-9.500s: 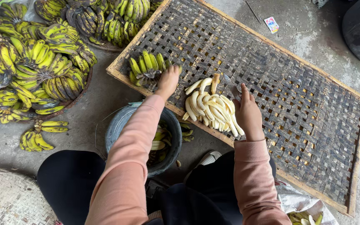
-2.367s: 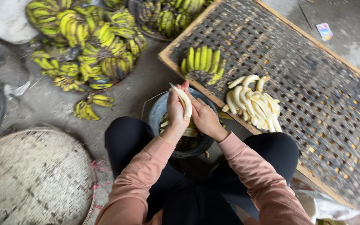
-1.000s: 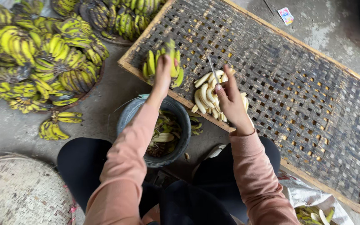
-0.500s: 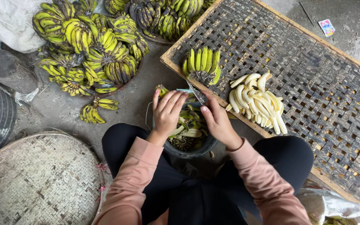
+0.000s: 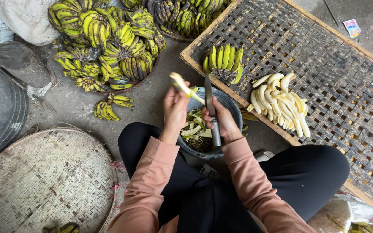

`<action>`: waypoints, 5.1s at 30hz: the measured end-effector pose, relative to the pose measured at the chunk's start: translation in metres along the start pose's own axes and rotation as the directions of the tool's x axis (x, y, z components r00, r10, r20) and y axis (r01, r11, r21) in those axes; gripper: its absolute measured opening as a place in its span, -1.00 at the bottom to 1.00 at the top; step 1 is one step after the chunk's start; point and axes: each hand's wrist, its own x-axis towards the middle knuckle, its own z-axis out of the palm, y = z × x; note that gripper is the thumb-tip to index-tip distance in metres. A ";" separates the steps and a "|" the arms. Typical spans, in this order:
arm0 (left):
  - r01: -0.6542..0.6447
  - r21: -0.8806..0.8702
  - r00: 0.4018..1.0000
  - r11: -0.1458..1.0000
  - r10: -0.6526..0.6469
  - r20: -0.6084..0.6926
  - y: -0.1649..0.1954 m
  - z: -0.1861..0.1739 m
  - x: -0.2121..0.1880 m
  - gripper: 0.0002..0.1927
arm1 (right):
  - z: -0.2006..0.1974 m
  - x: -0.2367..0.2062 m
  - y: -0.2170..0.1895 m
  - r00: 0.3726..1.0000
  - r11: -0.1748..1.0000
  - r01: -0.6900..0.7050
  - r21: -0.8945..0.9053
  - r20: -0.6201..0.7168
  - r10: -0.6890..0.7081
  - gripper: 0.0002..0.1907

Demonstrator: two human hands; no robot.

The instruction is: The person sits on the floor and peels bananas one at a time using a knife, cutting the peel and removing it by hand. Peeled bananas are placed on a woven bamboo tray, and discarded peels are dropped into a bucket between the legs.

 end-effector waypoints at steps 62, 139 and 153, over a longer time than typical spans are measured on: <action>-0.055 -0.514 0.790 0.856 -0.278 -0.547 -0.025 -0.029 0.039 -0.59 | 0.013 0.009 -0.022 0.905 0.808 0.421 0.411 -0.127 -0.407 -0.90; 0.265 -0.206 0.910 0.942 -0.315 -0.268 -0.043 0.029 0.002 -0.56 | 0.029 -0.010 0.012 0.850 0.228 0.388 -0.893 0.252 -0.463 -0.42; 0.687 0.303 0.716 0.661 -0.687 -0.123 -0.243 0.141 0.064 -0.79 | -0.123 -0.104 -0.179 0.628 -0.473 -0.600 -0.645 -0.014 -0.778 -0.11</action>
